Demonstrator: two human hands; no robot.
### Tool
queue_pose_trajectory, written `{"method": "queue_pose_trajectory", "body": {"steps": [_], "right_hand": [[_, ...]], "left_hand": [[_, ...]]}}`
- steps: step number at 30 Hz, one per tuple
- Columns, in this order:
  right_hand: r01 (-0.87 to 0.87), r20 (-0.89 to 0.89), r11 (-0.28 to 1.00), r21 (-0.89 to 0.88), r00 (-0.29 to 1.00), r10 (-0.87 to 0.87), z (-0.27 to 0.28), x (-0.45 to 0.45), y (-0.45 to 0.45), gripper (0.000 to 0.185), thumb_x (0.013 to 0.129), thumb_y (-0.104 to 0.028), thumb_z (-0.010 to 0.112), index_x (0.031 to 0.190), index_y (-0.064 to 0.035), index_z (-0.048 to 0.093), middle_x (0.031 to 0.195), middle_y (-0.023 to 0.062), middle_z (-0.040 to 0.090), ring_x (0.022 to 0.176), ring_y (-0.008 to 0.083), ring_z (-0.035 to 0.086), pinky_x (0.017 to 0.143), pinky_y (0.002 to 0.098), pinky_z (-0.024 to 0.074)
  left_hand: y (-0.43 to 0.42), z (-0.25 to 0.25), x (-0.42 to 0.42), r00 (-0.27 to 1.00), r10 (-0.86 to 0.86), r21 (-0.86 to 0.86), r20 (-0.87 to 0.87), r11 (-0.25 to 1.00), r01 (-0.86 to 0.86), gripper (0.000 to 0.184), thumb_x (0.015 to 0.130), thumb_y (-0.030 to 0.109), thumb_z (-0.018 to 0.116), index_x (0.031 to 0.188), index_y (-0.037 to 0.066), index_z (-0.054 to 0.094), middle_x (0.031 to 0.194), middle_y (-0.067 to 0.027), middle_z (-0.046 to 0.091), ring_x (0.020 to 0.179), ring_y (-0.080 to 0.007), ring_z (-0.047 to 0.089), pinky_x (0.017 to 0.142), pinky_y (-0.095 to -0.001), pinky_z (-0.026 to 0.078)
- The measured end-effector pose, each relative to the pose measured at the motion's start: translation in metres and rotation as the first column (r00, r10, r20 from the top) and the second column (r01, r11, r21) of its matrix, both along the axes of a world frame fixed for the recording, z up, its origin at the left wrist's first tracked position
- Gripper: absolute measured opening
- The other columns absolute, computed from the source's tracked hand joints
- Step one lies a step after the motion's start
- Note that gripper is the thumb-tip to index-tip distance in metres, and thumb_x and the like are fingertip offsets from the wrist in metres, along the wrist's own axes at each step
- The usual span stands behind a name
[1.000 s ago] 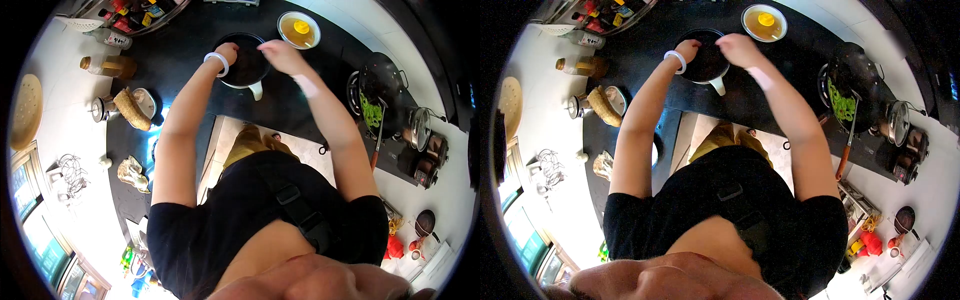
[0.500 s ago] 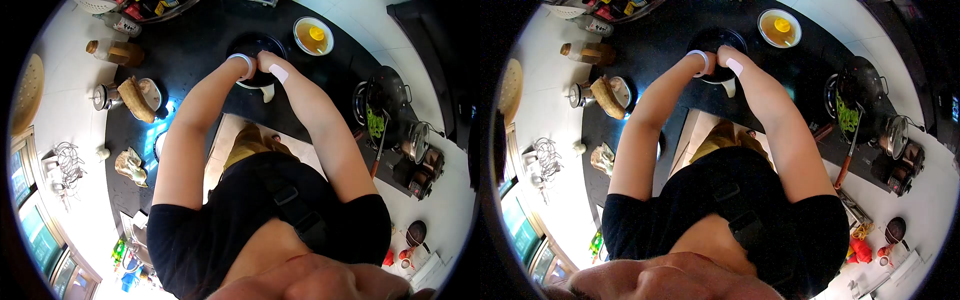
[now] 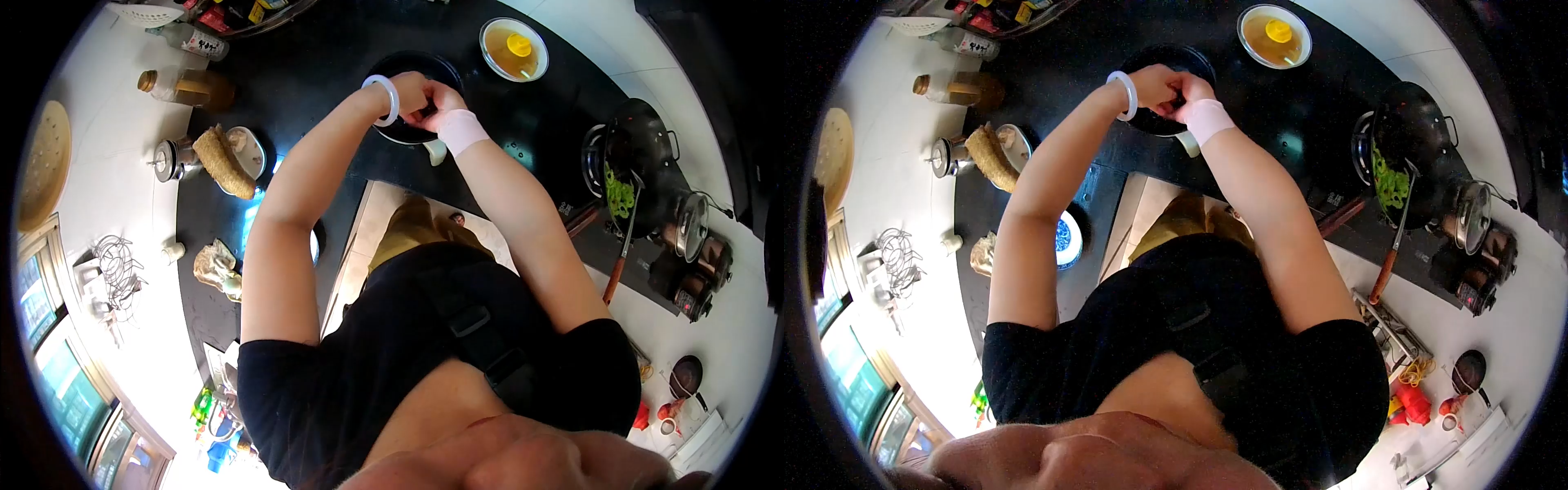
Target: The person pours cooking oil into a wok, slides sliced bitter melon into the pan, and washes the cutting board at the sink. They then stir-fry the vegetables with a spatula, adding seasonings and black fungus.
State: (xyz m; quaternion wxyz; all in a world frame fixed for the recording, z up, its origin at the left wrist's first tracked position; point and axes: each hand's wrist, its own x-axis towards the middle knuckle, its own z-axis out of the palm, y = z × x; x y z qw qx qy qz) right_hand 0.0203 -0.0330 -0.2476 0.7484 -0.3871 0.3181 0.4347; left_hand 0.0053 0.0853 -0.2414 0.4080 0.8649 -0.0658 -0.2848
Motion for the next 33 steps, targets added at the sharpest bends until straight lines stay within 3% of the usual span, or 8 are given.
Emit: {"method": "queue_pose_trajectory", "body": {"steps": [3,7,10,12,18,22,28,33], "right_hand": [[0.041,-0.064,0.982,0.185,0.997,-0.030,0.000,0.007,-0.008,0.014,0.080,-0.009,0.051,0.091,-0.0019,0.050,0.086,0.0126,0.052,0.080,0.0272,0.054,0.069,0.0451,0.0487],[-0.055,0.026,0.975,0.217,0.998,0.050,0.007,0.026,-0.017,0.010,0.082,-0.003,0.051,0.090,0.0017,0.053,0.082,0.0128,0.054,0.075,0.0236,0.055,0.071,0.0429,0.0481],[-0.168,0.179,0.980,0.108,0.973,0.147,0.036,0.029,-0.020,0.016,0.080,-0.002,0.057,0.095,0.0031,0.056,0.091,0.0128,0.056,0.083,0.0242,0.055,0.078,0.0402,0.0468],[-0.218,0.236,0.974,0.055,0.951,0.199,0.044,0.031,-0.021,0.015,0.079,-0.003,0.059,0.093,0.0033,0.057,0.089,0.0127,0.056,0.083,0.0243,0.055,0.079,0.0411,0.0466],[-0.181,0.266,0.980,0.083,0.952,0.153,0.035,0.034,-0.022,0.015,0.079,-0.005,0.058,0.091,0.0030,0.057,0.089,0.0126,0.056,0.083,0.0240,0.055,0.079,0.0407,0.0465],[-0.173,0.260,0.981,0.089,0.955,0.145,0.028,0.032,-0.022,0.014,0.080,-0.006,0.057,0.090,0.0029,0.057,0.089,0.0128,0.056,0.083,0.0236,0.055,0.077,0.0397,0.0467],[-0.113,0.267,0.989,0.097,0.960,0.083,0.027,0.031,-0.025,0.012,0.080,-0.005,0.056,0.089,0.0029,0.056,0.086,0.0127,0.056,0.079,0.0228,0.054,0.076,0.0400,0.0471],[-0.082,0.259,0.988,0.132,0.965,0.045,0.024,0.037,-0.026,0.010,0.079,-0.004,0.056,0.087,0.0025,0.057,0.082,0.0122,0.056,0.075,0.0223,0.054,0.075,0.0415,0.0476]], "left_hand": [[-0.001,0.062,-0.003,0.982,0.153,0.094,-0.109,0.985,-0.143,0.028,0.079,0.006,0.047,0.103,0.005,0.061,0.078,-0.0098,0.063,0.068,-0.0159,0.062,0.053,-0.0278,0.051],[0.030,0.049,-0.001,0.940,0.306,0.072,0.152,0.945,-0.320,0.025,0.073,0.003,0.054,0.097,0.002,0.062,0.086,-0.0116,0.064,0.076,-0.0194,0.063,0.066,-0.0291,0.052],[0.034,0.023,-0.006,0.920,0.028,0.383,0.391,0.904,-0.190,0.030,0.072,0.001,0.052,0.101,0.003,0.061,0.096,-0.0143,0.063,0.089,-0.0271,0.061,0.077,-0.0336,0.049],[0.017,0.022,-0.005,0.982,-0.136,0.619,0.131,0.785,0.026,0.036,0.072,0.002,0.051,0.108,0.007,0.057,0.103,-0.0163,0.059,0.102,-0.0298,0.055,0.085,-0.0356,0.045],[-0.016,-0.003,-0.012,0.893,-0.445,0.855,-0.068,0.436,0.282,0.037,0.073,0.015,0.057,0.108,0.002,0.056,0.123,-0.0206,0.045,0.100,-0.0379,0.053,0.083,-0.0391,0.047],[-0.022,-0.014,0.004,0.839,-0.369,0.574,-0.399,0.613,0.543,0.044,0.071,0.022,0.062,0.111,0.003,0.056,0.122,-0.0181,0.048,0.110,-0.0288,0.049,0.083,-0.0361,0.045],[-0.037,-0.023,-0.019,0.987,0.087,0.490,0.138,0.860,-0.145,0.033,0.074,0.025,0.057,0.096,0.002,0.062,0.098,-0.0188,0.061,0.094,-0.0299,0.058,0.080,-0.0359,0.047],[-0.048,-0.046,-0.005,1.000,-0.011,0.399,0.006,0.917,0.007,0.024,0.076,0.017,0.053,0.092,0.003,0.062,0.098,-0.0166,0.061,0.093,-0.0270,0.059,0.075,-0.0359,0.047]]}}
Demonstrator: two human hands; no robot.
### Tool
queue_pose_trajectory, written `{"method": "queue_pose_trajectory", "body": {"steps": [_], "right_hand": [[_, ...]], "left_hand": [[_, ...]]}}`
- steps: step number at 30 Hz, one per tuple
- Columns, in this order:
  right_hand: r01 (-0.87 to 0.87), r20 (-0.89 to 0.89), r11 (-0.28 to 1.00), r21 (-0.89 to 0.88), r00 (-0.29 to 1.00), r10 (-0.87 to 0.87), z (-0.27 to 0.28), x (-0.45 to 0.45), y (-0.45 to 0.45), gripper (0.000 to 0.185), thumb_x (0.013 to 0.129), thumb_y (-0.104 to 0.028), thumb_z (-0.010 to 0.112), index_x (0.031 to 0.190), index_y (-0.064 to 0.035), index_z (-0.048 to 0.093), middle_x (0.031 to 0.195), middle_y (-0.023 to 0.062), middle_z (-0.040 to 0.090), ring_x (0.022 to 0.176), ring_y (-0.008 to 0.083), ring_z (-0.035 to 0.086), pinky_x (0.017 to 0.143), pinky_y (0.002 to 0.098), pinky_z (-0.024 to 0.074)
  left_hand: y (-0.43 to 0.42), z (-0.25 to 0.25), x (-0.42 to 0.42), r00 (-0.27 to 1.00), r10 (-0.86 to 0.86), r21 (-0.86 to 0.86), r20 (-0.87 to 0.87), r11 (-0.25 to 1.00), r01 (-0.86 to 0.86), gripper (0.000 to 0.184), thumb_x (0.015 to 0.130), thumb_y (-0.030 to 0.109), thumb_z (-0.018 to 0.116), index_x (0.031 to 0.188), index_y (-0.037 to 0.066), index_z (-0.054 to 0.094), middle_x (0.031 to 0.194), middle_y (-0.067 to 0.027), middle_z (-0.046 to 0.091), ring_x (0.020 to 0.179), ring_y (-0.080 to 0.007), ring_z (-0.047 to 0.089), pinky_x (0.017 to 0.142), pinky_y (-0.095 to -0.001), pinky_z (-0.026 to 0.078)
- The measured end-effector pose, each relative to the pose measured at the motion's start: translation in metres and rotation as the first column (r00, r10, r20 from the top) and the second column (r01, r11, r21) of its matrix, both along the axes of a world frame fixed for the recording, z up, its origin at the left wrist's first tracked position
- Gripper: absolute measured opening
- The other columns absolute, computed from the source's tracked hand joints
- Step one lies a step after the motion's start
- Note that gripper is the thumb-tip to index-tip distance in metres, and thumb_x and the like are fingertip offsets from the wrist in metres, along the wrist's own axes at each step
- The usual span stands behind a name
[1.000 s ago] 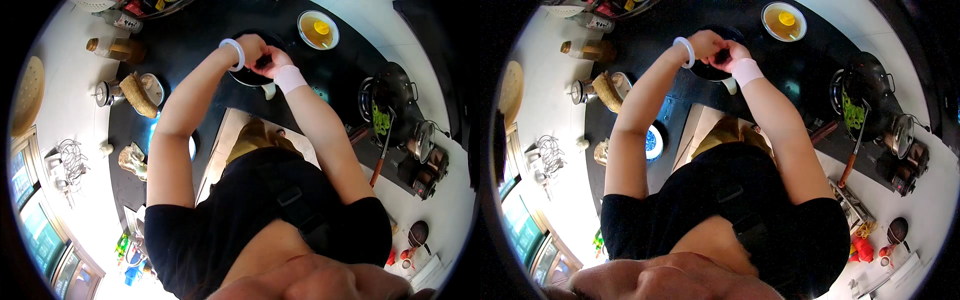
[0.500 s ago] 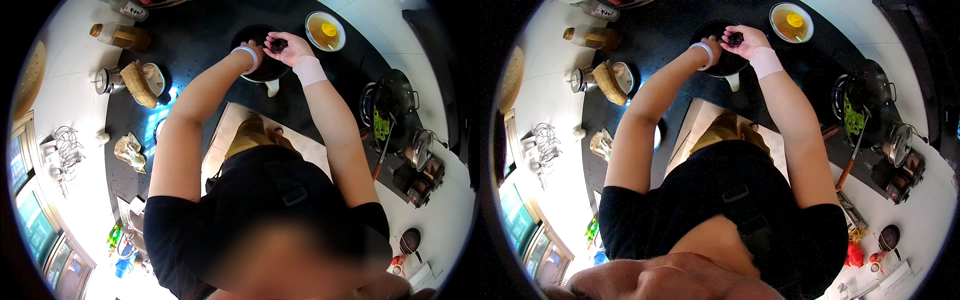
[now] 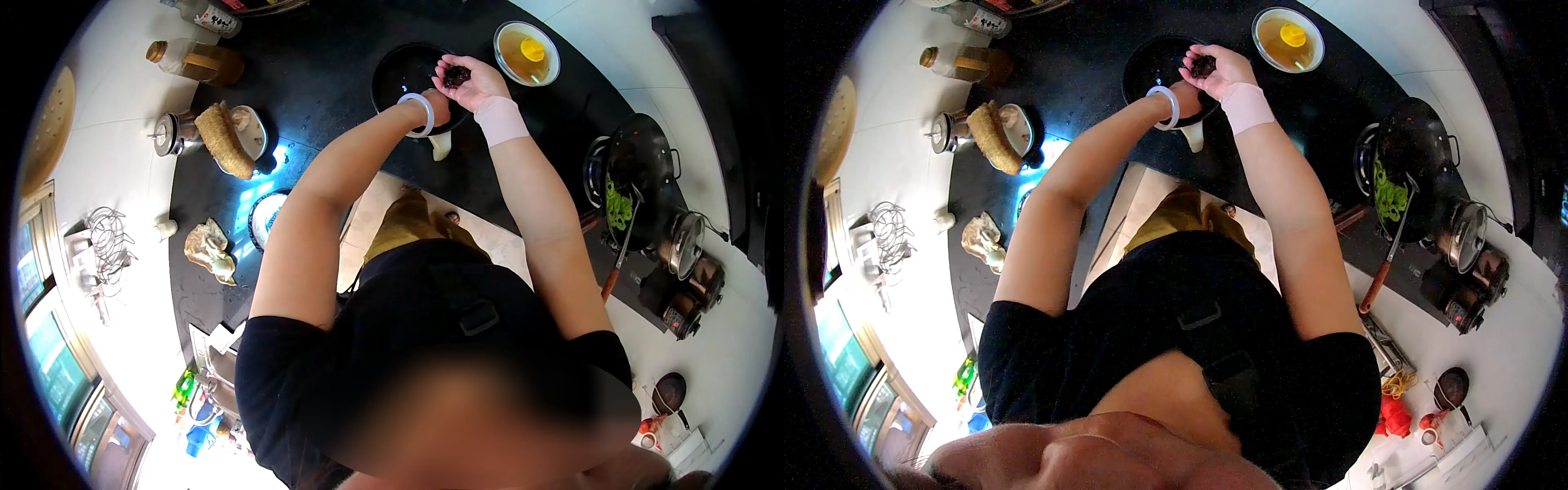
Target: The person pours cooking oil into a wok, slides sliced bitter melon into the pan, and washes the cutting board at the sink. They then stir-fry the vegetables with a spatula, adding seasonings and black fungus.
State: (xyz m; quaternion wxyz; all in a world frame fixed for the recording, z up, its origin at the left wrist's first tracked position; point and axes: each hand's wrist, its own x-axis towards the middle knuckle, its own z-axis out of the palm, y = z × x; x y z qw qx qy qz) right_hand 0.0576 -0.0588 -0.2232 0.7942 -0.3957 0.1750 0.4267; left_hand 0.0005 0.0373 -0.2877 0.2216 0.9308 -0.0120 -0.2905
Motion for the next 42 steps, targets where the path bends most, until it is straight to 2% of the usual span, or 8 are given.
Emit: {"method": "queue_pose_trajectory", "body": {"steps": [4,12,21,22,25,32,40,42], "right_hand": [[0.013,-0.006,1.000,0.017,1.000,-0.013,-0.004,0.004,-0.001,0.011,0.079,-0.004,0.056,0.087,0.0026,0.057,0.082,0.0125,0.056,0.074,0.0221,0.054,0.075,0.0415,0.0476],[0.039,-0.063,0.999,-0.029,0.997,-0.041,-0.005,-0.013,0.002,0.018,0.083,-0.016,0.052,0.090,0.0005,0.055,0.086,0.0139,0.054,0.078,0.0256,0.053,0.077,0.0492,0.0452],[0.045,-0.075,0.994,0.103,0.997,-0.037,-0.002,-0.007,0.000,0.013,0.081,-0.004,0.054,0.091,0.0046,0.055,0.088,0.0149,0.055,0.084,0.0263,0.054,0.080,0.0398,0.0463],[0.126,-0.119,0.987,0.104,0.986,-0.114,-0.001,-0.003,-0.001,0.014,0.078,0.001,0.057,0.091,0.0059,0.055,0.087,0.0152,0.055,0.084,0.0250,0.054,0.078,0.0374,0.0475],[0.146,-0.073,0.976,0.161,0.988,-0.136,0.009,0.001,-0.008,0.016,0.077,0.002,0.058,0.092,0.0071,0.055,0.088,0.0151,0.055,0.084,0.0242,0.054,0.076,0.0356,0.0479],[0.113,-0.060,0.979,0.167,0.993,-0.105,0.012,0.000,-0.008,0.015,0.077,0.002,0.058,0.091,0.0069,0.055,0.088,0.0142,0.055,0.083,0.0231,0.054,0.072,0.0339,0.0474],[0.124,-0.095,0.986,0.110,0.989,-0.114,-0.006,-0.002,-0.008,0.013,0.077,0.001,0.057,0.090,0.0059,0.054,0.088,0.0138,0.055,0.082,0.0230,0.054,0.072,0.0331,0.0474],[0.121,-0.094,0.988,0.095,0.989,-0.112,-0.004,-0.005,-0.007,0.014,0.077,0.001,0.057,0.091,0.0057,0.054,0.087,0.0140,0.055,0.082,0.0227,0.054,0.073,0.0332,0.0476]], "left_hand": [[0.010,-0.007,-0.005,0.895,-0.344,0.112,0.283,0.939,0.325,0.018,0.074,0.013,0.054,0.087,0.006,0.064,0.087,-0.0147,0.063,0.082,-0.0288,0.061,0.071,-0.0360,0.048],[0.056,0.055,-0.015,0.782,0.473,-0.468,0.405,0.843,-0.267,0.015,0.071,0.002,0.059,0.086,0.002,0.060,0.075,-0.0076,0.063,0.067,-0.0136,0.060,0.062,-0.0264,0.049],[0.068,0.067,-0.002,0.647,0.695,-0.718,0.314,0.619,-0.317,0.017,0.082,0.008,0.055,0.097,0.002,0.061,0.090,-0.0077,0.064,0.080,-0.0165,0.061,0.071,-0.0259,0.048],[0.071,0.060,-0.003,0.676,0.492,-0.375,0.549,0.867,-0.327,0.021,0.080,0.012,0.057,0.098,0.003,0.061,0.093,-0.0136,0.063,0.084,-0.0236,0.062,0.074,-0.0302,0.048],[0.057,0.032,-0.004,0.930,0.152,0.079,0.335,0.979,-0.189,0.039,0.076,0.025,0.059,0.110,0.007,0.055,0.105,-0.0204,0.058,0.100,-0.0336,0.054,0.087,-0.0397,0.043],[0.016,0.020,0.004,0.976,-0.028,0.249,0.217,0.968,-0.028,0.039,0.076,0.024,0.058,0.111,0.007,0.055,0.118,-0.0151,0.051,0.109,-0.0311,0.049,0.089,-0.0367,0.041],[0.009,-0.004,-0.008,0.977,-0.061,-0.087,0.205,0.993,0.081,0.025,0.075,0.014,0.054,0.097,0.005,0.060,0.096,-0.0171,0.061,0.089,-0.0342,0.058,0.076,-0.0404,0.047],[0.006,-0.001,-0.004,0.695,-0.712,0.416,0.100,0.664,0.621,0.022,0.076,0.013,0.053,0.095,0.005,0.060,0.094,-0.0168,0.062,0.087,-0.0330,0.059,0.074,-0.0386,0.048]]}}
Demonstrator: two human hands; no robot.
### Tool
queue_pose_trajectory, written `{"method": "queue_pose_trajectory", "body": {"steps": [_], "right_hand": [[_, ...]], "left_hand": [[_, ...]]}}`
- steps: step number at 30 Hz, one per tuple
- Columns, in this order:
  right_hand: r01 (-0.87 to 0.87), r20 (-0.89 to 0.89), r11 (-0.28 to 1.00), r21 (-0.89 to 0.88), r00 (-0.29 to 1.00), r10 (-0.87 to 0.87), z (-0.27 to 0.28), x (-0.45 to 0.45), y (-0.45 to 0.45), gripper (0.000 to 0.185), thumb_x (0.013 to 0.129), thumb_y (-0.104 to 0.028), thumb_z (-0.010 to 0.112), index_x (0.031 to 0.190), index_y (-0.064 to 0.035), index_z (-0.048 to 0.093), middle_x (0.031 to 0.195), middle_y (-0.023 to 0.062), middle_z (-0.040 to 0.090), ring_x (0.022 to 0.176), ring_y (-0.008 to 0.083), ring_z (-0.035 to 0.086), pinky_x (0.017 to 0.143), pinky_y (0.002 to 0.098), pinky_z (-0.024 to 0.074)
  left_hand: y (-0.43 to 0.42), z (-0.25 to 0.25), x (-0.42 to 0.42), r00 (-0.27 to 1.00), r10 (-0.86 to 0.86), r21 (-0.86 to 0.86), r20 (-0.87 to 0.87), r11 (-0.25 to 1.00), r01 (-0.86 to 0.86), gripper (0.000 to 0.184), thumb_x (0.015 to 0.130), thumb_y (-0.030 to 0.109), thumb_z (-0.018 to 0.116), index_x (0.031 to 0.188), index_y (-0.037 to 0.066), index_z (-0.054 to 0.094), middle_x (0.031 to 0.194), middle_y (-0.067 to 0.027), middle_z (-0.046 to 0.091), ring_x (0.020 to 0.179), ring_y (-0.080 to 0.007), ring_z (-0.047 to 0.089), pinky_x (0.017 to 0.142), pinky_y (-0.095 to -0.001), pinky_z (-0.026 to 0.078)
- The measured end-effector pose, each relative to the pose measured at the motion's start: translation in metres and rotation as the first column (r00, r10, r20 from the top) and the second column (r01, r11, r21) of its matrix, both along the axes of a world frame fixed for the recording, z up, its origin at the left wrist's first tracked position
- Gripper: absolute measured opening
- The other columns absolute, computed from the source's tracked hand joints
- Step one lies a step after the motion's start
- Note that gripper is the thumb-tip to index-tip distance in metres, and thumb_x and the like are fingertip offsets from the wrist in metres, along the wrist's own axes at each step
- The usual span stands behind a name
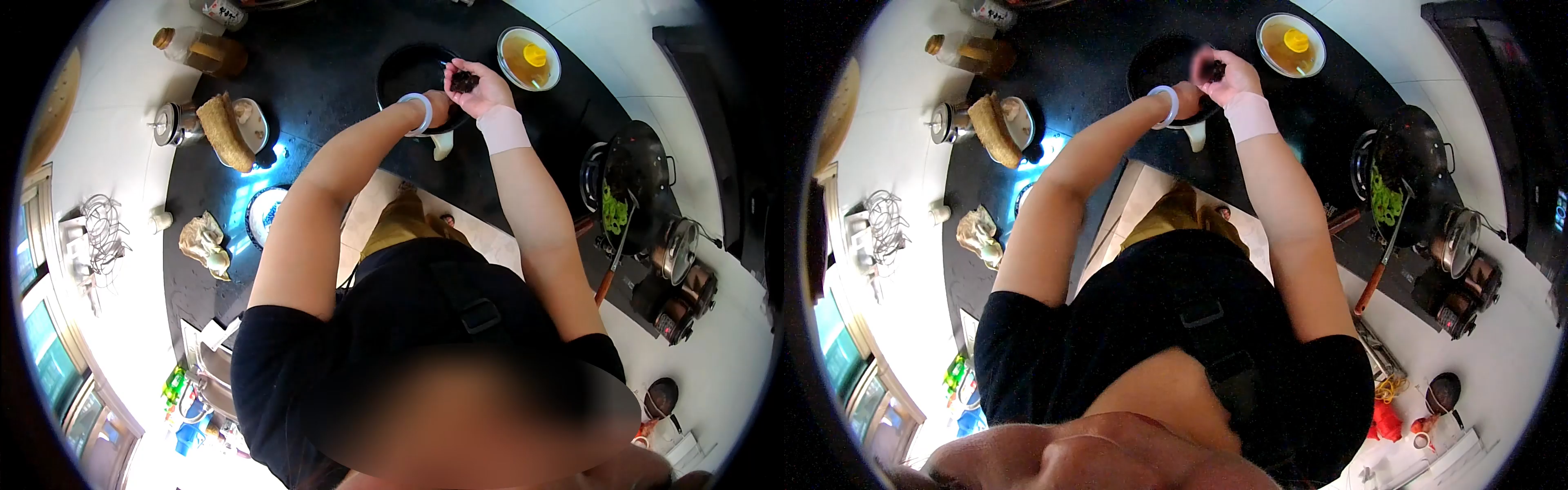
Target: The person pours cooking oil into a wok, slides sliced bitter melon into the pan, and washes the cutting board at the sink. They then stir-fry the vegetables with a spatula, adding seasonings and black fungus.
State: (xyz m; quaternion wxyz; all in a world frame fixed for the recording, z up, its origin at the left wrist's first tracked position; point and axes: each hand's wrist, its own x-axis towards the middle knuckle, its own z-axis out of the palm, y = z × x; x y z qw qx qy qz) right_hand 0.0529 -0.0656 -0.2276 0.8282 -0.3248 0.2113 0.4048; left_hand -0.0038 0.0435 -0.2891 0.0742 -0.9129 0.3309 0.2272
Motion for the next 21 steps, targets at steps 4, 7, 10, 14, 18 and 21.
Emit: {"method": "queue_pose_trajectory", "body": {"steps": [4,7,10,14,18,21], "right_hand": [[0.154,-0.168,0.966,0.207,0.978,-0.120,-0.022,0.002,0.001,0.019,0.072,0.007,0.058,0.089,0.0061,0.050,0.085,0.0154,0.054,0.081,0.0259,0.054,0.072,0.0354,0.0489],[0.276,-0.119,0.950,0.147,0.958,-0.260,-0.017,-0.010,0.001,0.015,0.072,0.007,0.055,0.085,0.0033,0.050,0.081,0.0147,0.052,0.074,0.0249,0.052,0.067,0.0383,0.0471],[0.140,-0.001,0.987,-0.073,0.990,-0.140,-0.025,-0.017,0.006,0.010,0.077,-0.007,0.054,0.083,-0.0016,0.050,0.079,0.0136,0.052,0.072,0.0264,0.051,0.069,0.0435,0.0449],[0.167,-0.165,0.986,-0.021,0.972,-0.169,0.002,-0.041,0.025,0.018,0.086,-0.021,0.048,0.089,-0.0036,0.051,0.082,0.0122,0.051,0.077,0.0249,0.050,0.075,0.0444,0.0441],[0.119,-0.136,0.974,0.195,0.986,-0.094,-0.049,-0.030,0.039,0.003,0.075,-0.011,0.055,0.078,-0.0098,0.056,0.078,0.0091,0.058,0.069,0.0258,0.057,0.060,0.0483,0.0473],[0.187,-0.100,0.964,0.189,0.980,-0.171,-0.033,-0.033,0.039,0.004,0.078,-0.011,0.056,0.075,-0.0073,0.056,0.073,0.0099,0.058,0.065,0.0247,0.057,0.060,0.0415,0.0493]], "left_hand": [[0.007,-0.002,-0.003,0.972,0.230,-0.198,-0.044,0.952,-0.234,0.022,0.080,0.015,0.048,0.097,0.006,0.060,0.096,-0.0150,0.062,0.087,-0.0316,0.059,0.077,-0.0379,0.046],[0.023,0.037,-0.013,0.784,0.569,-0.374,-0.249,0.690,-0.619,0.019,0.078,0.016,0.051,0.090,0.007,0.062,0.093,-0.0175,0.062,0.088,-0.0332,0.058,0.078,-0.0394,0.045],[0.047,0.065,-0.027,0.624,0.767,-0.672,-0.146,0.386,-0.632,0.019,0.077,0.017,0.054,0.089,0.008,0.064,0.094,-0.0157,0.062,0.087,-0.0333,0.058,0.077,-0.0402,0.046],[0.034,0.088,-0.040,0.759,0.627,-0.677,0.177,0.637,-0.368,0.020,0.077,0.020,0.057,0.090,0.007,0.065,0.095,-0.0154,0.061,0.089,-0.0314,0.057,0.081,-0.0384,0.045],[0.027,0.089,-0.041,0.761,0.634,-0.777,0.134,0.544,-0.316,0.029,0.071,0.020,0.062,0.094,0.003,0.062,0.099,-0.0163,0.059,0.094,-0.0315,0.055,0.084,-0.0379,0.043],[0.016,0.102,-0.052,0.694,0.692,-0.812,0.200,0.513,-0.278,0.029,0.073,0.015,0.059,0.099,0.003,0.060,0.101,-0.0184,0.059,0.099,-0.0334,0.053,0.087,-0.0380,0.041]]}}
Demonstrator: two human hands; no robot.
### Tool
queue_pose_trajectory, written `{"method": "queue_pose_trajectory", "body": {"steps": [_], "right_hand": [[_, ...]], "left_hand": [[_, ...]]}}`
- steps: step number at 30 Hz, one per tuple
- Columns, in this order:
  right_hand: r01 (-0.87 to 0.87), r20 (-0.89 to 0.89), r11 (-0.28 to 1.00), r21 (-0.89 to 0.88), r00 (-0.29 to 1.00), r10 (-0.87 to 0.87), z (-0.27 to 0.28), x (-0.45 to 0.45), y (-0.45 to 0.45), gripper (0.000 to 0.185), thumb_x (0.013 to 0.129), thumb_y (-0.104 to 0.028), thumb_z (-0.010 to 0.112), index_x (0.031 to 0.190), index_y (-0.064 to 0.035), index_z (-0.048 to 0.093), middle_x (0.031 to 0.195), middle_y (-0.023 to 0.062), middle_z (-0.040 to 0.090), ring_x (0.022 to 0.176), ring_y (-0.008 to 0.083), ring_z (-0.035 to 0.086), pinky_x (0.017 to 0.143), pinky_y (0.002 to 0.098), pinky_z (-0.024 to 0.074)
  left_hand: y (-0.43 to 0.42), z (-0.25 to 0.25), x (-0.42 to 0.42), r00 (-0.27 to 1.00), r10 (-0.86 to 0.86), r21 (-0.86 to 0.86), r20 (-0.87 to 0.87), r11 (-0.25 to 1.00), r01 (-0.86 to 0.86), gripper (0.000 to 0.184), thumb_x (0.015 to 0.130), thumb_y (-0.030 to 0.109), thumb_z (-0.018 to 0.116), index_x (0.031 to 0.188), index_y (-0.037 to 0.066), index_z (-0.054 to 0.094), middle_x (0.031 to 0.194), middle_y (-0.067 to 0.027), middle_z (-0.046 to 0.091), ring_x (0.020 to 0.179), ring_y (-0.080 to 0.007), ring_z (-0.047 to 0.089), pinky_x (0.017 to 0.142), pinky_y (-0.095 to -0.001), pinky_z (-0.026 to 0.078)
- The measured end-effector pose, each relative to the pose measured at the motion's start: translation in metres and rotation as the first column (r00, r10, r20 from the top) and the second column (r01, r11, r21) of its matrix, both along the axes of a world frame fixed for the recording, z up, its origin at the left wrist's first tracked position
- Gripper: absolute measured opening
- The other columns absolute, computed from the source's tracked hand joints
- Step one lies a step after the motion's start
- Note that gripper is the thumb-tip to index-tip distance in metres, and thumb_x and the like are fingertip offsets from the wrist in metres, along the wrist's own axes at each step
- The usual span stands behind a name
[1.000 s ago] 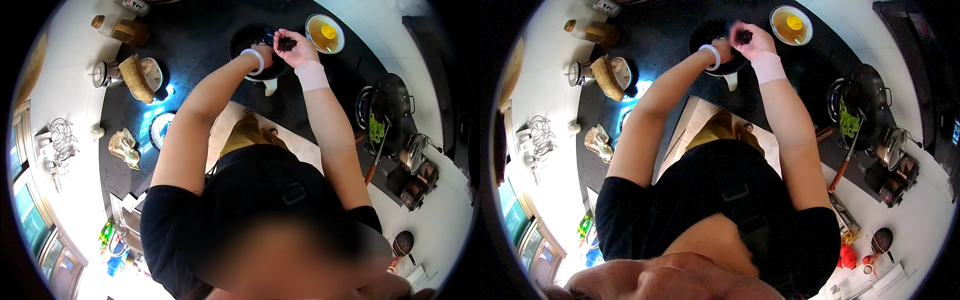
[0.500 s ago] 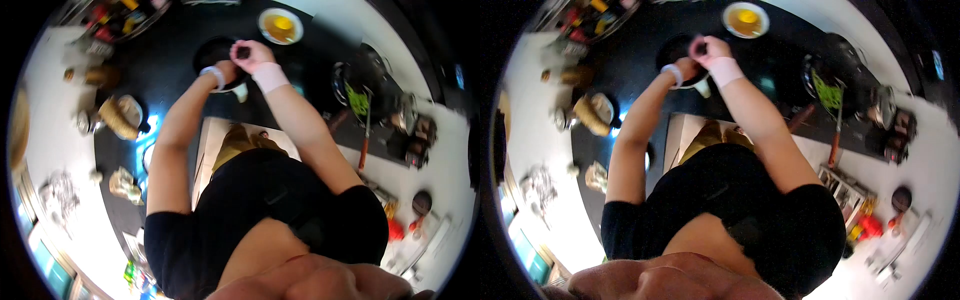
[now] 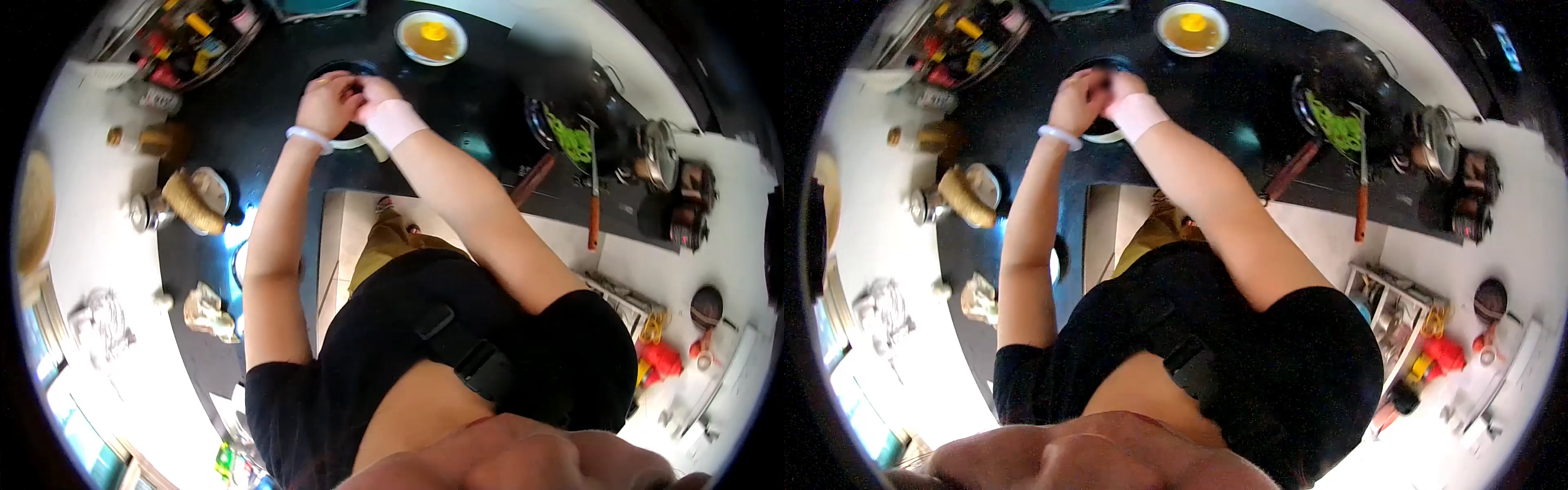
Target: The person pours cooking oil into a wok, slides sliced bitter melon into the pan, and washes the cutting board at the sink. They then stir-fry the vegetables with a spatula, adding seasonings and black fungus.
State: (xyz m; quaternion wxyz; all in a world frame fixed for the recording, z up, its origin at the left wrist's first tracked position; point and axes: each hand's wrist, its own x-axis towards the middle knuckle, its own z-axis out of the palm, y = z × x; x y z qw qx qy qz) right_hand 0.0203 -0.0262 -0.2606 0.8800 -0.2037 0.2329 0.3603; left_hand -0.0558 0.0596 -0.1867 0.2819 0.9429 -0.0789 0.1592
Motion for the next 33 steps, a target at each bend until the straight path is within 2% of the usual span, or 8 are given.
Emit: {"method": "queue_pose_trajectory", "body": {"steps": [4,12,14,16,20,24,27,33], "right_hand": [[-0.061,-0.071,0.995,-0.082,0.996,0.056,0.029,-0.002,-0.010,0.017,0.088,-0.018,0.042,0.085,-0.0052,0.053,0.085,0.0107,0.059,0.083,0.0228,0.056,0.073,0.0395,0.0481],[-0.079,0.223,0.883,-0.464,0.953,0.202,0.054,0.016,-0.018,0.025,0.084,-0.025,0.043,0.063,-0.0117,0.039,0.049,-0.0001,0.037,0.040,0.0098,0.037,0.034,0.0241,0.0257],[-0.279,0.496,0.885,-0.373,0.746,0.445,0.038,0.034,-0.022,0.039,0.087,-0.032,0.034,0.065,-0.0054,0.052,0.057,0.0128,0.053,0.051,0.0282,0.053,0.046,0.0392,0.0392],[0.363,0.598,0.479,-0.799,0.396,0.697,0.036,0.021,0.003,0.048,0.089,-0.033,0.029,0.071,-0.0001,0.058,0.073,0.0225,0.056,0.070,0.0383,0.055,0.065,0.0452,0.0415],[0.648,0.186,0.094,-0.756,0.075,0.980,0.021,-0.001,-0.003,0.049,0.090,-0.037,0.029,0.082,-0.0022,0.063,0.087,0.0243,0.059,0.083,0.0399,0.057,0.077,0.0478,0.0440],[0.617,0.017,-0.025,-0.786,0.063,0.998,0.057,-0.005,-0.030,0.044,0.090,-0.036,0.031,0.087,-0.0043,0.062,0.091,0.0216,0.060,0.088,0.0380,0.057,0.078,0.0474,0.0440],[0.805,0.280,0.196,-0.560,-0.039,0.959,0.071,0.023,-0.093,0.028,0.088,-0.025,0.039,0.090,-0.0046,0.058,0.091,0.0183,0.060,0.088,0.0358,0.057,0.076,0.0425,0.0450],[0.924,0.487,-0.279,-0.262,0.376,0.788,0.126,0.055,-0.314,0.030,0.088,-0.027,0.046,0.098,-0.0022,0.057,0.097,0.0181,0.058,0.094,0.0327,0.054,0.081,0.0393,0.0433]], "left_hand": [[-0.003,-0.020,0.004,0.995,-0.050,-0.013,0.088,0.999,0.051,0.027,0.076,0.019,0.059,0.098,0.004,0.061,0.099,-0.0127,0.061,0.096,-0.0283,0.056,0.088,-0.0343,0.041],[0.016,0.000,-0.018,0.900,0.248,-0.470,0.357,0.881,-0.056,0.019,0.078,0.008,0.062,0.096,0.002,0.060,0.104,-0.0103,0.058,0.094,-0.0185,0.056,0.080,-0.0261,0.044],[0.016,-0.010,-0.038,0.854,0.507,-0.808,0.118,0.549,-0.214,0.011,0.081,0.005,0.058,0.092,0.002,0.058,0.086,-0.0058,0.060,0.078,-0.0138,0.057,0.070,-0.0229,0.045],[0.013,-0.054,-0.055,0.783,0.621,-0.938,0.037,0.291,-0.186,0.007,0.082,0.005,0.056,0.089,0.004,0.055,0.070,-0.0009,0.055,0.063,-0.0116,0.052,0.059,-0.0209,0.042],[-0.059,-0.094,-0.092,0.758,0.340,-0.826,-0.557,-0.133,-0.547,0.022,0.078,0.011,0.061,0.097,0.007,0.051,0.078,-0.0006,0.053,0.068,-0.0106,0.049,0.058,-0.0217,0.040],[-0.091,-0.094,-0.081,0.775,0.227,-0.807,-0.590,-0.119,-0.579,0.033,0.075,0.016,0.065,0.102,0.005,0.050,0.083,-0.0019,0.054,0.080,-0.0113,0.049,0.072,-0.0252,0.038],[-0.081,-0.084,-0.074,0.812,0.024,-0.812,-0.584,-0.020,-0.583,0.036,0.076,0.025,0.064,0.104,0.006,0.052,0.091,-0.0011,0.053,0.089,-0.0119,0.046,0.077,-0.0275,0.035],[-0.087,-0.071,-0.058,0.709,-0.055,-0.696,-0.703,-0.147,-0.703,0.052,0.075,0.044,0.062,0.109,0.006,0.052,0.113,-0.0084,0.049,0.103,-0.0224,0.043,0.087,-0.0411,0.035]]}}
